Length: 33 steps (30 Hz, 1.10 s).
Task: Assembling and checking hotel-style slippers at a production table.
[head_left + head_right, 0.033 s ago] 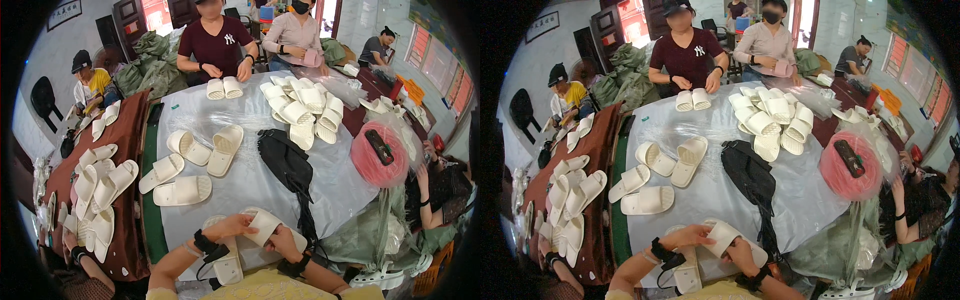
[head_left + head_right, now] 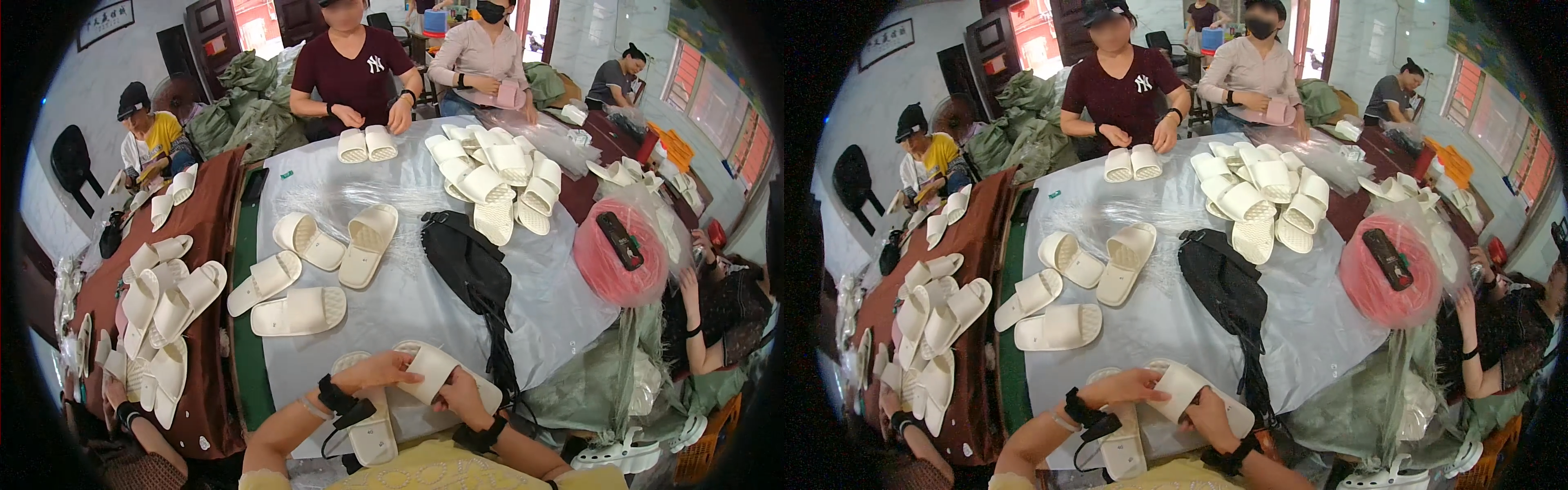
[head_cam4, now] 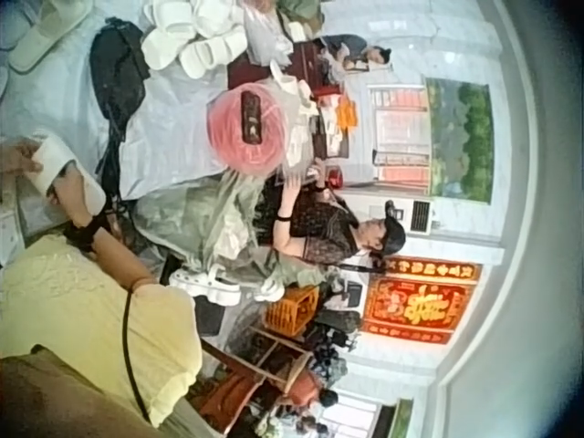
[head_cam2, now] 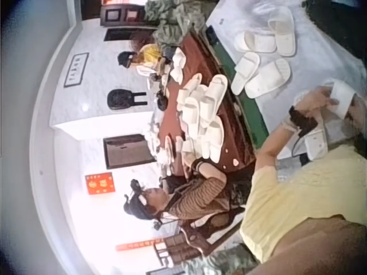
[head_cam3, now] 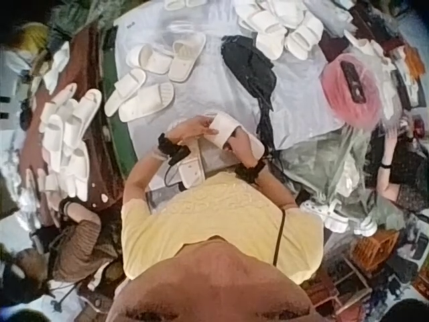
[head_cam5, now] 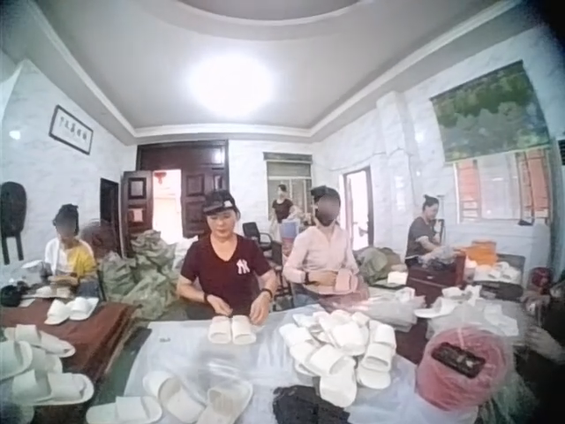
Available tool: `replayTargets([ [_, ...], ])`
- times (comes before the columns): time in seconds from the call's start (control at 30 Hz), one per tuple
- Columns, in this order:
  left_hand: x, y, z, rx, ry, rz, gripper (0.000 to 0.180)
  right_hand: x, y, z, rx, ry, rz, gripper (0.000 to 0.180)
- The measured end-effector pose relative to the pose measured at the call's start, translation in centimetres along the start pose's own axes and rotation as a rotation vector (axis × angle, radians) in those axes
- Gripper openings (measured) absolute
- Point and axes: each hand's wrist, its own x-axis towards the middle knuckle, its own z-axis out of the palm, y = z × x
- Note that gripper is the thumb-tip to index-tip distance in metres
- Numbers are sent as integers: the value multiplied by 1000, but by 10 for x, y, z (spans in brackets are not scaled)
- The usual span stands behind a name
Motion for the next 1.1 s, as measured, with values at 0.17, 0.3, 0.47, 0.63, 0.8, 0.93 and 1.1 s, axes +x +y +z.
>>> replayTargets([
  [0.17, -3, 11, 0, 14, -101, -86, 28, -3, 0, 4, -62, -19, -29, 21],
  [0.3, -4, 16, 4, -3, -9, -54, 29, -5, 3, 1, -50, -111, 0, 22],
  [0.47, -5, 22, 8, 54, 52, -74, 31, -9, 14, -11, 147, -246, 28, 28],
  [0.63, 5, 5, -1, 160, 45, -177, 32, -15, -7, -25, 276, -417, 160, 35],
  [0.8, 0, 15, -1, -44, 14, -162, 29, -13, -4, -11, 211, -323, 184, 33],
  [0.93, -1, 13, -5, -234, 46, -239, 28, -12, 1, -4, 261, -293, 135, 32],
  [1.1, -3, 12, -6, -229, 139, -321, 28, -14, 0, 0, 339, -294, 159, 32],
])
